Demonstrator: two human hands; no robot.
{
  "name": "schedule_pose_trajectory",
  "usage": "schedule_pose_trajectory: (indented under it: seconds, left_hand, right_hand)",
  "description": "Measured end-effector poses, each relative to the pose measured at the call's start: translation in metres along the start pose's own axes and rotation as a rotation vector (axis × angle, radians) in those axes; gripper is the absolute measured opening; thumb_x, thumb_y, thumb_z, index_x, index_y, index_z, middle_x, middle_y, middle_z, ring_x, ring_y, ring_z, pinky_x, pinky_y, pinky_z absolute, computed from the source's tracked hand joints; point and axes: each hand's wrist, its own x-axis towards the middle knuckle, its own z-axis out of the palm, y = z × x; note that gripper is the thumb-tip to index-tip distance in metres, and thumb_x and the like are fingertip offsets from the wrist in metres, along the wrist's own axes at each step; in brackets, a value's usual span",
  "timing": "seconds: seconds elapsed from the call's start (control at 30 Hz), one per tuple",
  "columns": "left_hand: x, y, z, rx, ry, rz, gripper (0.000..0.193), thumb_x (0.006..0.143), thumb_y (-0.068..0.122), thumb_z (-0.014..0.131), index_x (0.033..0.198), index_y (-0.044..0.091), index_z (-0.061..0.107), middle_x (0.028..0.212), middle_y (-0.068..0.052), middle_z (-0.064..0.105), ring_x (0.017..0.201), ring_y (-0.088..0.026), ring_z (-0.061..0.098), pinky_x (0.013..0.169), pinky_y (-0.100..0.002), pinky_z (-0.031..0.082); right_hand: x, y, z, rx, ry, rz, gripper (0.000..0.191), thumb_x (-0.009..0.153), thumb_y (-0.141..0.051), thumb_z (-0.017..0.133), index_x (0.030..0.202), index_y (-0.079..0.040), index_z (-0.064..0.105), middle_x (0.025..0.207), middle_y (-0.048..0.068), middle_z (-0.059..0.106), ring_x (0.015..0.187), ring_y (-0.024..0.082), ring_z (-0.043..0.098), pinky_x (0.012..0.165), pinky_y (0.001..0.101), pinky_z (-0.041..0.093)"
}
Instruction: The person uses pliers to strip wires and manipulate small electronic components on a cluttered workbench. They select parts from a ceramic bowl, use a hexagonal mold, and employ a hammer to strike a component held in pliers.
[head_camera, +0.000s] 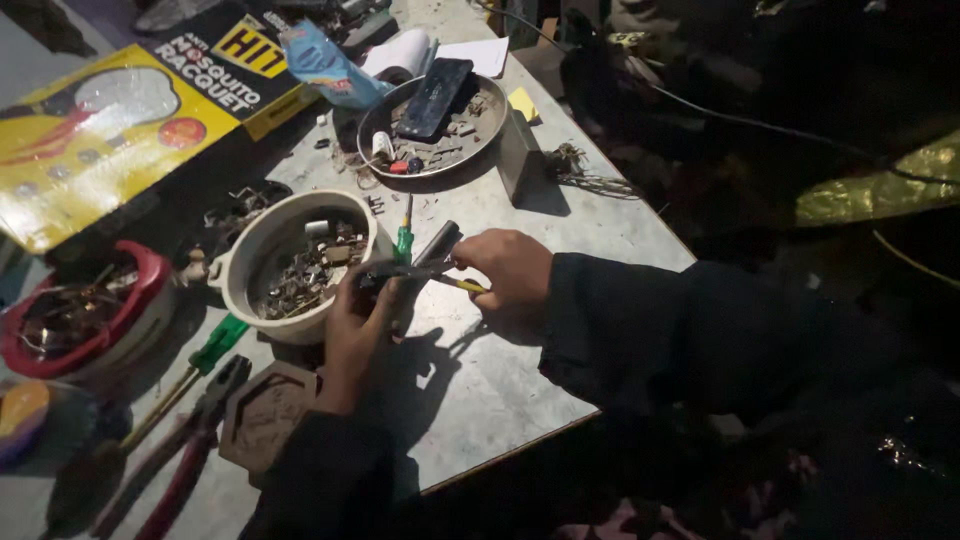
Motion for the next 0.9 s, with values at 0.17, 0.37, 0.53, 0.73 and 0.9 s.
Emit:
schedule_pose_trajectory:
  seconds: [0.17, 0.37, 0.53, 0.73, 0.9]
  left_hand:
    - [0.005, -0.015, -0.010, 0.039, -0.032, 0.150, 0.024, 0.110, 0.016, 0.063, 0.126, -0.002, 0.064, 0.098, -0.004, 0.069, 0.083, -0.006, 0.062, 0.068, -0.022, 0.050]
    - [-0.010, -0.001, -0.005, -0.181, -0.058, 0.033, 0.028, 0.106, 0.009, 0.063, 0.131, -0.004, 0.063, 0.089, -0.007, 0.066, 0.072, -0.011, 0.060, 0.059, -0.027, 0.050]
    - [-0.014, 0.021, -0.001, -0.359, -0.087, 0.079, 0.034, 0.103, 0.001, 0.060, 0.136, -0.002, 0.056, 0.103, -0.009, 0.069, 0.079, -0.012, 0.064, 0.065, -0.028, 0.054]
    - [-0.014, 0.024, 0.004, -0.384, -0.013, 0.076, 0.028, 0.100, -0.003, 0.064, 0.126, 0.000, 0.055, 0.103, -0.012, 0.070, 0.081, -0.016, 0.069, 0.070, -0.030, 0.058]
    - [-0.019, 0.037, 0.000, -0.364, 0.108, 0.051, 0.029, 0.100, 0.001, 0.065, 0.128, 0.003, 0.055, 0.100, -0.011, 0.069, 0.078, -0.016, 0.067, 0.067, -0.031, 0.058]
  right_hand:
    - [-0.005, 0.000, 0.013, 0.214, -0.063, 0.111, 0.042, 0.071, -0.022, 0.075, 0.107, -0.004, 0.066, 0.092, 0.019, 0.069, 0.090, 0.040, 0.067, 0.076, 0.0469, 0.053]
    - [-0.011, -0.002, 0.010, 0.234, -0.119, 0.147, 0.041, 0.071, -0.027, 0.078, 0.101, -0.004, 0.064, 0.084, 0.017, 0.065, 0.082, 0.037, 0.065, 0.072, 0.0471, 0.051]
    - [-0.005, 0.003, -0.001, -0.031, 0.065, -0.129, 0.047, 0.068, -0.028, 0.080, 0.104, -0.004, 0.064, 0.092, 0.014, 0.063, 0.088, 0.036, 0.060, 0.078, 0.0469, 0.047]
    - [-0.008, -0.005, -0.011, -0.246, 0.135, -0.183, 0.053, 0.061, -0.032, 0.080, 0.103, -0.005, 0.064, 0.093, 0.013, 0.062, 0.089, 0.033, 0.059, 0.080, 0.0466, 0.044]
    - [-0.006, -0.008, -0.019, -0.128, -0.036, -0.097, 0.052, 0.069, -0.033, 0.080, 0.109, -0.004, 0.065, 0.096, 0.011, 0.064, 0.093, 0.031, 0.059, 0.083, 0.0438, 0.045]
